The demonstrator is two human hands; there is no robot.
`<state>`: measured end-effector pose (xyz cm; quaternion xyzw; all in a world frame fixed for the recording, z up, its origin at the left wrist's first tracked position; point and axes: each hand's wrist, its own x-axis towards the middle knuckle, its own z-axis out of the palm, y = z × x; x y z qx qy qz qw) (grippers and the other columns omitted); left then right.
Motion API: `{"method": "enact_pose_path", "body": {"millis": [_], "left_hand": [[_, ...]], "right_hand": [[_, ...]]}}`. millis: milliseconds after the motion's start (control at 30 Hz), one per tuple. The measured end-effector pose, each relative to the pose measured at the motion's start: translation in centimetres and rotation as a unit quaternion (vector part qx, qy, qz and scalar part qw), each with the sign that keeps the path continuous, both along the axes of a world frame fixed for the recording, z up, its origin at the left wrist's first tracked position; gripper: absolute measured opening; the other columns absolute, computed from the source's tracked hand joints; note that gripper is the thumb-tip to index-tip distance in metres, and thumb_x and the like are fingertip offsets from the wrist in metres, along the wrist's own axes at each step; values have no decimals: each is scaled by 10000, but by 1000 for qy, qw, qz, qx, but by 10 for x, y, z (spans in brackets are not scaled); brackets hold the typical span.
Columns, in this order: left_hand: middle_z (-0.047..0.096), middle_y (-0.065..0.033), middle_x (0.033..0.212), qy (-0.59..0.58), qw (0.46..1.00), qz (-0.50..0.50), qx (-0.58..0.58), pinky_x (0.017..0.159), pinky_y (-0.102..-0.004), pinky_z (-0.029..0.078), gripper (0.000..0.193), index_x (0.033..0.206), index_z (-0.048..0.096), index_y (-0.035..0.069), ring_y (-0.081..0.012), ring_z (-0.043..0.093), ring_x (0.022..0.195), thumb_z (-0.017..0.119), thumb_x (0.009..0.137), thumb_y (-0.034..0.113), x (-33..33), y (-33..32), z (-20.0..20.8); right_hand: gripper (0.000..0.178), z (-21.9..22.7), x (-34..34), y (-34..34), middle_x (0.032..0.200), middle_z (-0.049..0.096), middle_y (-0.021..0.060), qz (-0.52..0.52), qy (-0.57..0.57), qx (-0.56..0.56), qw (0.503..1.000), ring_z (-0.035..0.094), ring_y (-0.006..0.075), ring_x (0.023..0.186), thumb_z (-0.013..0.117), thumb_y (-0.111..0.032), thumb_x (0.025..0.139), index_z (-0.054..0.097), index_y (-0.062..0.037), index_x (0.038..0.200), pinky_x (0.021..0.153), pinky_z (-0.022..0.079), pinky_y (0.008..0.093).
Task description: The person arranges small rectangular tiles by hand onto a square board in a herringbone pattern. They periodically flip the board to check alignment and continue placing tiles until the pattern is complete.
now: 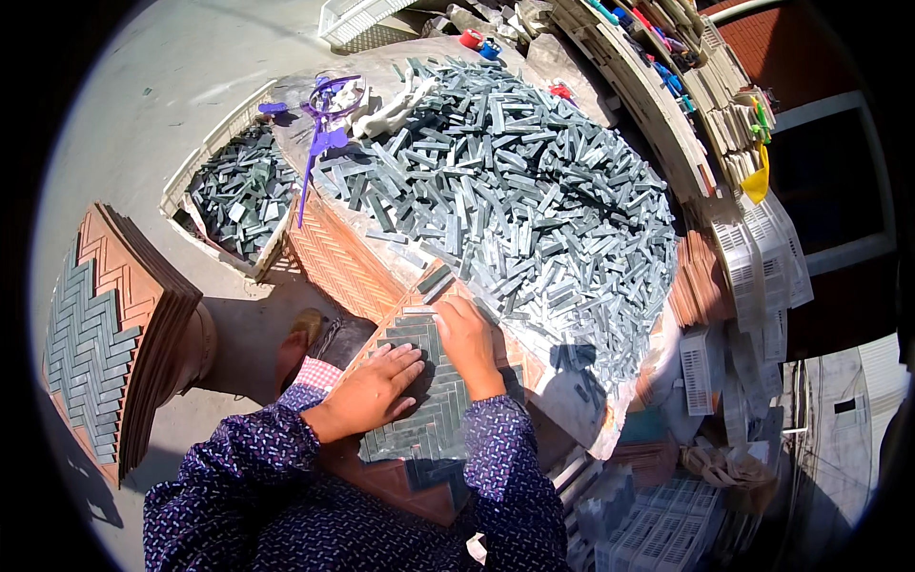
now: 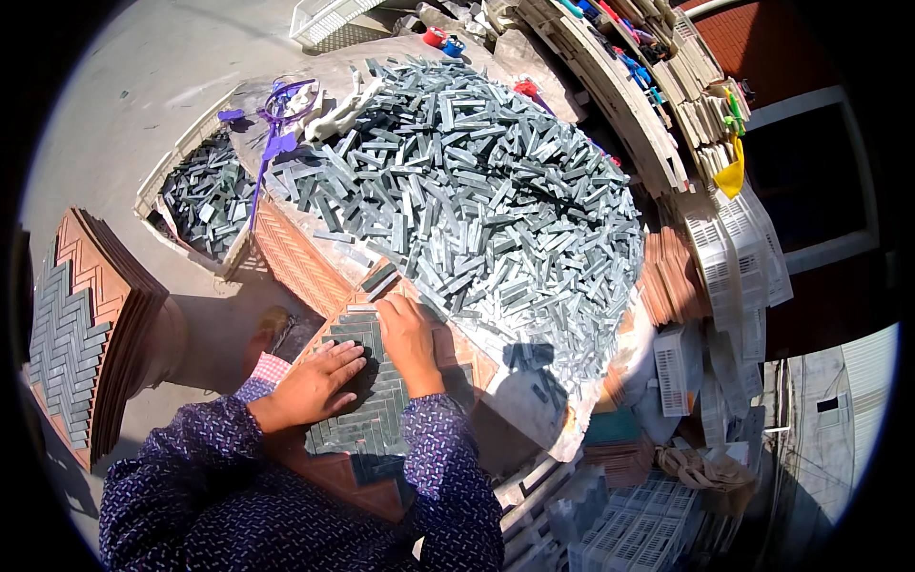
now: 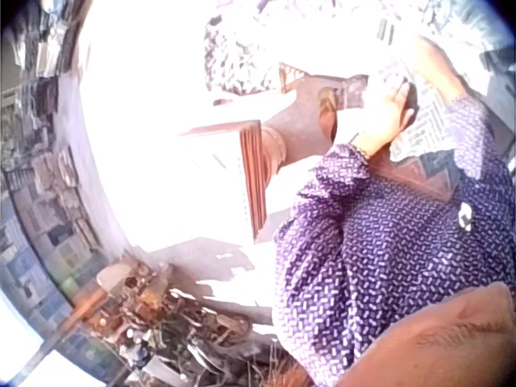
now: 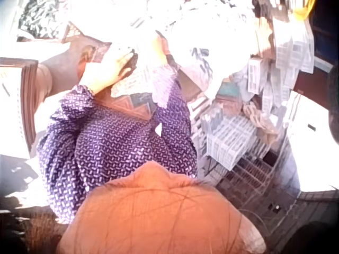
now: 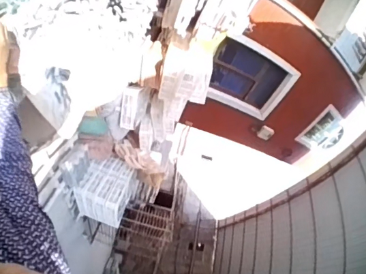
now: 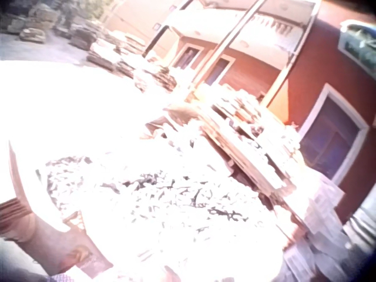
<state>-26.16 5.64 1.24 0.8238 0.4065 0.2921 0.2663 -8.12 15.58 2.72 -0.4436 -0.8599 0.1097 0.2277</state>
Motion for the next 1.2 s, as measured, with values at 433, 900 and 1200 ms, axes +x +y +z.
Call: {"method": "enact_pose_path", "body": {"millis": [433,900,1200], "left_hand": [[599,-124,899,-91,981,169,23,774,-387,491,259,1012,639,17,-321,580,867,637,755,45,0,77,-10],[573,-109,861,-6,971,202,127,714,-365,468,144,906,615,28,-285,552,829,578,768,50,40,90,-13],[591,-100,903,-28,983,158,85,765,-366,482,317,1027,642,57,-286,553,853,562,723,12,37,100,-17]], "right_hand": [[143,-7,2,10,900,560,100,51,-18,45,998,565,299,863,578,14,769,577,-45,899,738,485,377],[274,11,12,72,999,565,88,53,-143,49,987,557,290,922,600,-20,728,574,-53,999,736,490,391],[256,18,53,73,898,590,132,-76,-38,-33,996,582,340,867,689,-49,715,598,-49,955,735,474,413]]}}
